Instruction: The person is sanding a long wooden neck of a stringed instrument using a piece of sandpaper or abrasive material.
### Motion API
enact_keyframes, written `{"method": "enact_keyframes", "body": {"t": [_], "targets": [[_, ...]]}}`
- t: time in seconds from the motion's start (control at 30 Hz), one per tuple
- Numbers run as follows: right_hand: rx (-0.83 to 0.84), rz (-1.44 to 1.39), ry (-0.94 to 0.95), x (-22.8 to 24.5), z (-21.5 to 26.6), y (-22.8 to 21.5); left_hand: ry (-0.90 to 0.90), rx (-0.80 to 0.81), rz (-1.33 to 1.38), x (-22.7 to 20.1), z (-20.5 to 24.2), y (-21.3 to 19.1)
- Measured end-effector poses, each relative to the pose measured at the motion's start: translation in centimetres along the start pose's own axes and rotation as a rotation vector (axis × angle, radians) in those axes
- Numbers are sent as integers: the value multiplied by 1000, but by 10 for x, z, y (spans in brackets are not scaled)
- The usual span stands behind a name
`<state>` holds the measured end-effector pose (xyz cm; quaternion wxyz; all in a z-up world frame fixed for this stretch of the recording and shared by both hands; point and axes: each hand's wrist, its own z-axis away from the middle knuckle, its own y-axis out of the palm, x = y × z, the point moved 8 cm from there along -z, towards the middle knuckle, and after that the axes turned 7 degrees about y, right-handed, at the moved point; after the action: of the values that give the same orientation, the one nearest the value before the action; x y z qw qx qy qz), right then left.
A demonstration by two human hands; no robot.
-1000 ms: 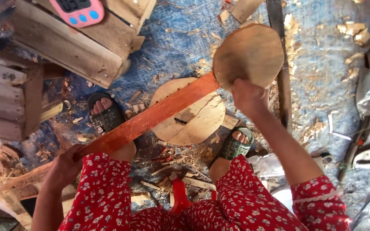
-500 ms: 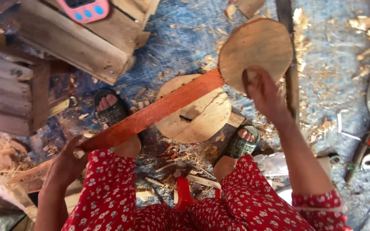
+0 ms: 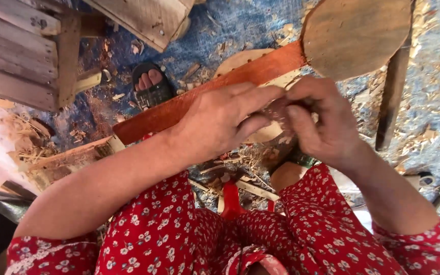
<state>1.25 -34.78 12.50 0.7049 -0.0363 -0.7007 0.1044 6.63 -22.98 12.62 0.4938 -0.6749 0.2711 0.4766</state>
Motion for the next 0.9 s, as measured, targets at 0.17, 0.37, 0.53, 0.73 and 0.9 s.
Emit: {"method": "enact_keyframes", "body": {"t": [0.17, 0.37, 0.53, 0.73, 0.9], "targets": [[-183, -75, -90, 5, 5, -15, -163, -115, 239, 1, -9, -3], [88, -138, 310, -37, 13, 30, -316, -229, 490, 24, 7, 15], [-168, -86, 140, -44, 22, 19, -410, -208, 345, 40, 13, 29], [-187, -228, 115, -42, 27, 2, -326, -230, 351, 45, 17, 18], [-140, 147, 139, -61, 38, 30, -480, -95, 332, 58, 24, 30]]}}
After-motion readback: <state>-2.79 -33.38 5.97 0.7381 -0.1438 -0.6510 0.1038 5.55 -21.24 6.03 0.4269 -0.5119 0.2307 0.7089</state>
